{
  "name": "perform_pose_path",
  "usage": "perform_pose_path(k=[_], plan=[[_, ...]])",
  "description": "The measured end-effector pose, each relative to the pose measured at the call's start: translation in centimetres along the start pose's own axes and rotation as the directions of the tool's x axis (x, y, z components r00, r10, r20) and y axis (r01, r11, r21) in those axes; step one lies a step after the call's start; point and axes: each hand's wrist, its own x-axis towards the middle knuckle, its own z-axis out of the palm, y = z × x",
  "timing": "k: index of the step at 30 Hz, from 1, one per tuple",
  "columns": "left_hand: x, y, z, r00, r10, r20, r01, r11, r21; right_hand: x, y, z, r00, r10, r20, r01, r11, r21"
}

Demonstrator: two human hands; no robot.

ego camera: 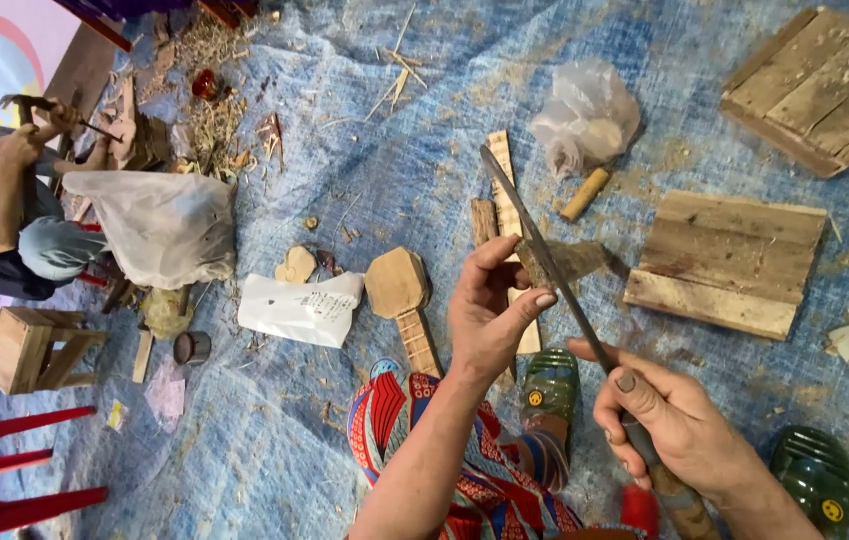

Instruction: Shaving and shaping a piece of wood using a large curved hand blade on a floor workspace.

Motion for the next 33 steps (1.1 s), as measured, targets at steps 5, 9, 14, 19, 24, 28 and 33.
perform_pose_path(k=[5, 9, 14, 19, 24, 28, 33], plan=[[0.1, -0.3, -0.3, 1.000, 0.009, 0.028, -0.008, 1.000, -0.019, 0.6, 0.4, 0.1, 0.998, 0.058, -0.011, -0.057, 0.998, 0.024], [-0.1, -0.3, -0.5, 1.000, -0.030, -0.006, 0.030, 0.999, -0.027, -1.2, -1.5, 0.6, 0.999, -0.023, 0.038, 0.024, 0.999, -0.030], [0.3, -0.3, -0.5, 1.000, -0.002, 0.000, 0.002, 1.000, -0.027, 1.1, 1.2, -1.1, 0.997, -0.035, 0.062, 0.032, 0.998, 0.047], [0.1, -0.1, -0.5, 1.000, -0.026, -0.003, 0.026, 1.000, 0.009, 0.6, 0.0, -0.3, 1.000, 0.006, 0.000, -0.006, 1.000, 0.011], [0.0, -0.5, -0.4, 1.000, 0.006, 0.004, -0.006, 0.999, 0.032, 1.1, 0.7, -0.1, 0.997, 0.056, -0.053, -0.056, 0.998, 0.007], [-0.8, -0.5, -0.9, 1.000, -0.006, 0.021, 0.007, 0.999, -0.031, 1.1, 2.2, -0.9, 0.998, 0.017, 0.064, -0.023, 0.994, 0.106], [0.0, -0.4, -0.6, 1.000, 0.004, 0.020, -0.005, 0.999, 0.052, -0.9, -1.1, 0.4, 0.998, -0.054, 0.036, 0.054, 0.999, 0.003]])
